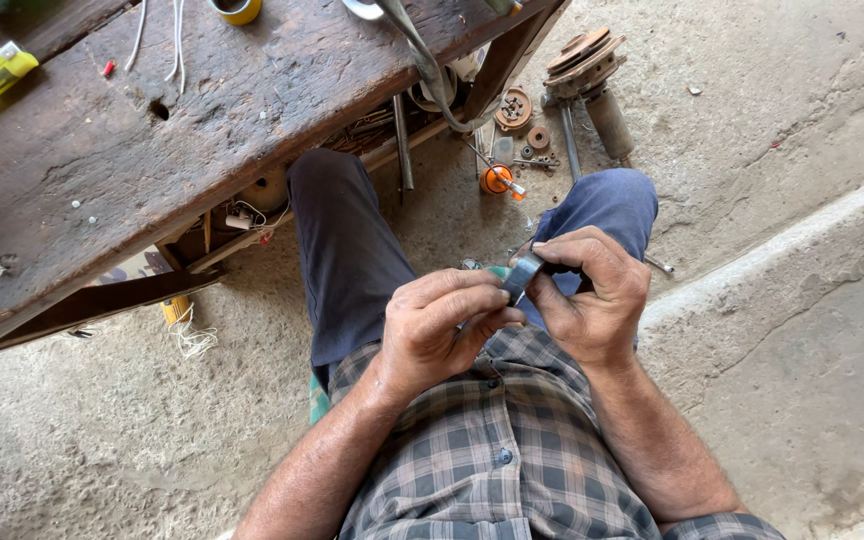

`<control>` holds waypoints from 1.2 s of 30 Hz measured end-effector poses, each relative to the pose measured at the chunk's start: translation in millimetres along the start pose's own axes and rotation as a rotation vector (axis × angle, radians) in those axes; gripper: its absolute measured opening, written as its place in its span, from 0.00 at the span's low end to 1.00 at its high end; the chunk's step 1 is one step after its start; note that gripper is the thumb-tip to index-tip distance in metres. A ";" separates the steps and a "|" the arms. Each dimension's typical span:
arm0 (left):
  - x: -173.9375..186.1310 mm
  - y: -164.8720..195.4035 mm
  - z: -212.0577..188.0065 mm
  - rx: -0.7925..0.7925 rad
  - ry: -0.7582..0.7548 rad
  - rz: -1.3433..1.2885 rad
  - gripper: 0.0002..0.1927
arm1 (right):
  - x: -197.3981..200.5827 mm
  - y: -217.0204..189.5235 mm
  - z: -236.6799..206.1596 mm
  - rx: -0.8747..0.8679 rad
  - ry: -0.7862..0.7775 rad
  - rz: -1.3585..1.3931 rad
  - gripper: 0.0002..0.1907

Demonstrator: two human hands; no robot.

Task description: The person pulls white insulated wire from a large spool on the workbench, measures out a length, cuts it with scissors, and strips insulation from the wire ends using pliers. They then take a roll of dark tape and wrap tape around a small cylindrical component while seated at the bench.

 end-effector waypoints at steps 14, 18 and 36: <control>4.7 5.0 1.9 0.128 -0.034 -0.114 0.16 | -6.6 -5.5 3.2 0.016 -0.079 0.021 0.12; 3.4 3.3 1.7 0.218 -0.029 -0.201 0.14 | -7.7 -3.0 2.2 0.004 -0.085 0.021 0.12; -0.4 3.7 1.7 0.183 0.027 -0.153 0.14 | -5.0 -1.2 4.3 0.003 -0.062 0.027 0.13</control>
Point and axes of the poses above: each hand's wrist, its own z-axis towards the middle knuckle, its own x-axis out of the back of the hand, y = z × x, the point moved 2 cm from there along z, towards the middle knuckle, and after that the axes turned 8 degrees about -z, right-handed, at the moved point
